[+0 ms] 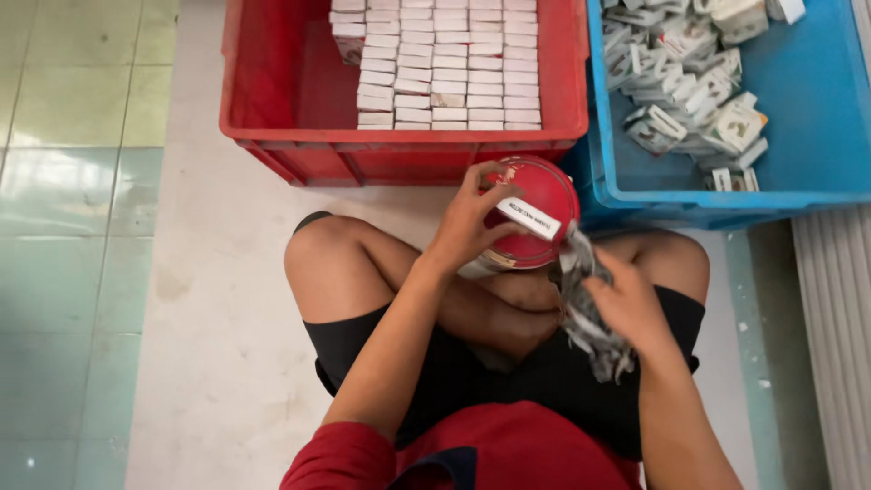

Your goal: The person wipes small white rectangular boxes with a cloth and stacks them in neat rows inside a red plastic crate while sorting other items from a blue plastic crate.

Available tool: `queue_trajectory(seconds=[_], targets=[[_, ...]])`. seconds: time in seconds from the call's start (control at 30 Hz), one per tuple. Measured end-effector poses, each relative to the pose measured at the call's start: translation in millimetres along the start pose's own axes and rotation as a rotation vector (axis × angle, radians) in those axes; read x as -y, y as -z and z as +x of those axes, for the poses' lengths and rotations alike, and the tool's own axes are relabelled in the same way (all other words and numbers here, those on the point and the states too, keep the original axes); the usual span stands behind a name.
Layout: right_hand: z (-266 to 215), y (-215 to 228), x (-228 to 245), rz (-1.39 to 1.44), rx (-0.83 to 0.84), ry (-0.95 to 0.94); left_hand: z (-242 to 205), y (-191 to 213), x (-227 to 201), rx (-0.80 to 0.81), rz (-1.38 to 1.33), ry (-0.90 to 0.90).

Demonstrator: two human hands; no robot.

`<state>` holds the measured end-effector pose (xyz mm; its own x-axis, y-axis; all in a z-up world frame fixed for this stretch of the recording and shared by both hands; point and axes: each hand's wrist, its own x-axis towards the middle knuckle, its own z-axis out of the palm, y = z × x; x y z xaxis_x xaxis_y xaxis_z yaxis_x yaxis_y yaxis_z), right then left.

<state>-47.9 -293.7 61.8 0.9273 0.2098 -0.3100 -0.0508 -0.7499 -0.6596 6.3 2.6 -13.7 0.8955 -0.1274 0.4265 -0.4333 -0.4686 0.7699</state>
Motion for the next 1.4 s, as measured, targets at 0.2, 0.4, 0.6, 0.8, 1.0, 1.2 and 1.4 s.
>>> queue_trajectory(seconds=[0.2, 0.4, 0.6, 0.8, 1.0, 1.2, 1.4], targets=[[30, -2, 14, 0.196, -0.063, -0.151, 1, -6, 8, -0.015, 0.021, -0.055], [32, -1, 51, 0.032, -0.026, -0.106, -2, -17, 10, -0.006, 0.085, -0.072], [21, 16, 55, 0.275, -0.109, 0.015, -2, -10, 7, 0.039, 0.099, -0.125], [13, 46, 68, 0.488, -0.071, 0.225, 6, 3, -23, 0.07, 0.032, -0.231], [20, 43, 60, 0.334, -0.204, 0.281, -4, 6, -26, -0.17, -0.296, 0.043], [23, 32, 68, 0.044, -0.275, 0.381, -2, -3, -24, -0.293, -0.277, 0.013], [38, -14, 85, -0.487, -0.259, 0.347, -5, -22, -16, -0.265, -0.192, -0.003]])
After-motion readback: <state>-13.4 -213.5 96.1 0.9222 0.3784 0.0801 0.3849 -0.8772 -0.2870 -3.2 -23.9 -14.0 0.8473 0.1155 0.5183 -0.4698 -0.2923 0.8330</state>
